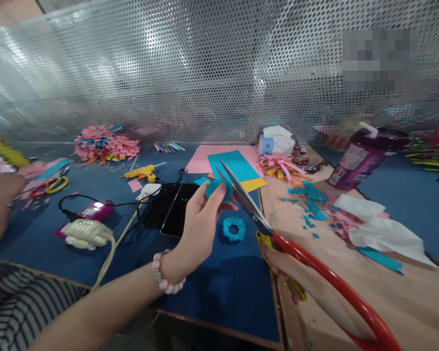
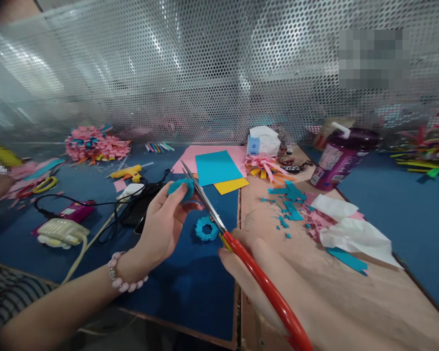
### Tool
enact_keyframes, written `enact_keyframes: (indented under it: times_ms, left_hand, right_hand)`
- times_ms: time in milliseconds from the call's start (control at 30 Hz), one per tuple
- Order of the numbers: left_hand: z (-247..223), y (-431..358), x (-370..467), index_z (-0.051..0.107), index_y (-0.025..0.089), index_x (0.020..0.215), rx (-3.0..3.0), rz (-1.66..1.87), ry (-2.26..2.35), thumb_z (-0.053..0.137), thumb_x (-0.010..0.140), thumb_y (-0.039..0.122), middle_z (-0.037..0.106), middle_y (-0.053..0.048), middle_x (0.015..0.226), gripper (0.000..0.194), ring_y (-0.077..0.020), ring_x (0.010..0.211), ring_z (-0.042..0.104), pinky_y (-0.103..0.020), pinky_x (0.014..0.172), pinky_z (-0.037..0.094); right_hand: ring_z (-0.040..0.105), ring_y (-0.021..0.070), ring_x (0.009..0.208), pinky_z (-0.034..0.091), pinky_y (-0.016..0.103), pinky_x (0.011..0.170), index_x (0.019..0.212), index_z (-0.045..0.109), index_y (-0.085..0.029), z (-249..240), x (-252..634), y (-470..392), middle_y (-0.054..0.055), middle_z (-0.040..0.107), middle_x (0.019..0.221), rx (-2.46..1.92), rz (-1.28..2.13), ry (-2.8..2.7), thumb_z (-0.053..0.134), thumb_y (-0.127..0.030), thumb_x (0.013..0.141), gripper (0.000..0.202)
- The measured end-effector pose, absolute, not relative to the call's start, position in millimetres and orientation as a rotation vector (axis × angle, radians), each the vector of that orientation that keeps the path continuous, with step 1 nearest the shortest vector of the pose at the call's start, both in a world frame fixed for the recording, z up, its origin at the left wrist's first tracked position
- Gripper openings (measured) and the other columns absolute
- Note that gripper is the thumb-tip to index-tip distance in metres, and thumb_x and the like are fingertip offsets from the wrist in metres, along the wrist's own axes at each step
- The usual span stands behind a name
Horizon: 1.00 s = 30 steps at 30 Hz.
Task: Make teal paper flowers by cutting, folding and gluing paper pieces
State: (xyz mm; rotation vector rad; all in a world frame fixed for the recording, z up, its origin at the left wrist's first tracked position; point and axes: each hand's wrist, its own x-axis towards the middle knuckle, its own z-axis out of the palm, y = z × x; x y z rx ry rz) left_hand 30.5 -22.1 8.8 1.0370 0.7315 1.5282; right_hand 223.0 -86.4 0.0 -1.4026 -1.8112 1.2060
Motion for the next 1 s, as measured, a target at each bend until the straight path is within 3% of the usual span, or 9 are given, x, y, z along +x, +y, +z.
enact_keyframes:
  times_ms: [567,1000]
  left_hand:
    - [6,-29,25,0.056,0.019,0.079,1.173,1.518,0.925,0.062,0.086,0.038,0.057,0.002,0.072,0.022,-0.0099,0.067,0.06,-0.02,0.053,0.04]
    - [2,-35,30,0.059,0.02,0.087,1.222,1.509,0.934,0.059,0.088,0.042,0.061,0.001,0.066,0.023,-0.0103,0.056,0.053,-0.021,0.044,0.034]
  right_hand:
    - [0.061,0.0151,0.092,0.055,0.033,0.078,0.112,0.061,-0.02,-5,214,-90,0.008,0.062,0.114,-1.385,1.176,-1.882,0.051,-0.037,0.095,0.026]
    - [0.061,0.0169,0.096,0.054,0.035,0.082,0.114,0.06,-0.02,5,211,-91,0.008,0.061,0.117,-1.44,1.071,-1.894,0.052,-0.036,0.094,0.027]
